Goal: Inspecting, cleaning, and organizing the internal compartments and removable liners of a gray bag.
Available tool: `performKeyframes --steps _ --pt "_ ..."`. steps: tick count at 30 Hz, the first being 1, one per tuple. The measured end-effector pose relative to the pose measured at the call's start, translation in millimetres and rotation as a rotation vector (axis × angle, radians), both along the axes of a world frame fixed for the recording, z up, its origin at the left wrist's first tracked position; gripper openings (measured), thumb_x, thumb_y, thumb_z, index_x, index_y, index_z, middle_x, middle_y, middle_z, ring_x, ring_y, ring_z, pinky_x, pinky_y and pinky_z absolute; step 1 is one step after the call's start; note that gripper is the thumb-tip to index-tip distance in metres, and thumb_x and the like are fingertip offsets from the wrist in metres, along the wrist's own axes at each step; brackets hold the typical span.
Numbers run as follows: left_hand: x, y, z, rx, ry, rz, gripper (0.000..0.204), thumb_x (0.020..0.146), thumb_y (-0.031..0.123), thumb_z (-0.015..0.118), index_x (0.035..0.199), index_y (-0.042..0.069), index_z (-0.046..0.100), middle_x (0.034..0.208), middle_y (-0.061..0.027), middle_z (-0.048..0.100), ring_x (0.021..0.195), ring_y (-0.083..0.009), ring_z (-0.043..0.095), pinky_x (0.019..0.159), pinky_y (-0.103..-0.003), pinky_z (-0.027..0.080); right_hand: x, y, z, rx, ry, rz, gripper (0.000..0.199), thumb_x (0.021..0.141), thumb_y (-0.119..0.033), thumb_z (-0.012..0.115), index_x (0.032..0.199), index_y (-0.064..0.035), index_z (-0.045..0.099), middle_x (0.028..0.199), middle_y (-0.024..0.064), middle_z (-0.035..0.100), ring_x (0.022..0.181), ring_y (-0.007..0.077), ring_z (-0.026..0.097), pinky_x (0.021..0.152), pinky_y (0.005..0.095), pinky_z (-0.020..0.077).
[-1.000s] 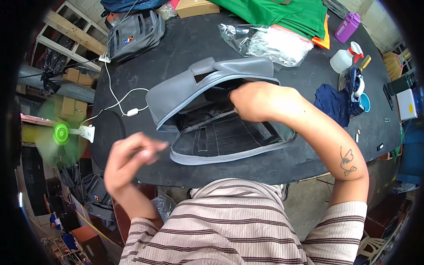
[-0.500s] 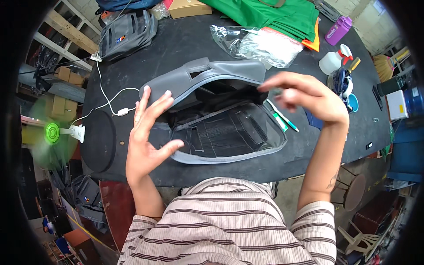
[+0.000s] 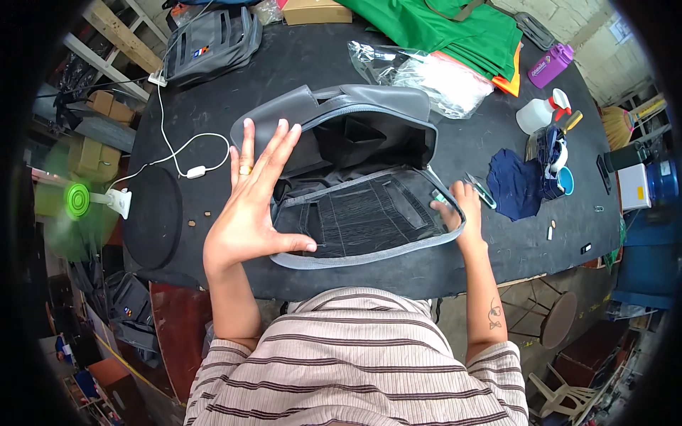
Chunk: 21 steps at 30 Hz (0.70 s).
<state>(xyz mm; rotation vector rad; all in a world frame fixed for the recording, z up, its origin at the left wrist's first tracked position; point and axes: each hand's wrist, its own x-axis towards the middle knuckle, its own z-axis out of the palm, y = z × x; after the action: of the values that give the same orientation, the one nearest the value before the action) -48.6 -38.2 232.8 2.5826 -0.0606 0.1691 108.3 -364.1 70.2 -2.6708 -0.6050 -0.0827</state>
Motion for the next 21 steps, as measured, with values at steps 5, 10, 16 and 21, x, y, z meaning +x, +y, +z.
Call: performKeyframes --steps 5,10,16,21 --pt "-2 0 1 -0.040 -0.017 -0.006 0.127 0.038 0.029 0.087 0.146 0.020 0.020 0.152 -0.0127 0.016 0.140 -0.0387 -0.007 0.106 -0.064 -0.002 15 -7 -2 -0.051 -0.017 0.009 0.030 0.069 -0.010 0.071 0.091 0.0013 0.054 0.088 0.0219 0.057 0.085 0.0408 0.056 0.072 0.0453 0.0451" --pt "-4 -1 -2 -0.013 -0.020 -0.025 0.128 0.036 0.046 0.084 0.146 0.017 0.023 0.152 -0.0116 0.016 0.140 -0.0390 -0.008 0.106 -0.062 -0.005 48 -9 69 0.330 0.012 -0.060 0.024 0.087 -0.011 0.057 0.106 0.0027 0.055 0.086 0.0108 0.059 0.076 0.0197 0.058 0.069 0.0322 0.0458" --pt "-5 2 -7 -0.025 -0.048 -0.032 0.128 0.039 0.031 0.087 0.146 0.022 0.019 0.152 -0.0156 0.014 0.139 -0.0419 -0.007 0.103 -0.068 -0.001 15 93 176 -0.132 0.583 0.763 0.038 0.095 -0.032 0.044 0.114 -0.0002 0.051 0.100 0.0222 0.060 0.096 0.0334 0.058 0.083 0.0400 0.0435" --pt "-3 -6 -5 0.025 -0.037 -0.020 0.132 0.033 0.039 0.085 0.146 0.018 0.021 0.153 -0.0137 0.011 0.139 -0.0403 -0.009 0.105 -0.065 -0.003 11 150 152 -0.510 0.699 0.733 0.043 0.093 -0.040 0.042 0.099 0.0014 0.050 0.083 0.0239 0.060 0.084 0.0383 0.059 0.074 0.0452 0.0438"
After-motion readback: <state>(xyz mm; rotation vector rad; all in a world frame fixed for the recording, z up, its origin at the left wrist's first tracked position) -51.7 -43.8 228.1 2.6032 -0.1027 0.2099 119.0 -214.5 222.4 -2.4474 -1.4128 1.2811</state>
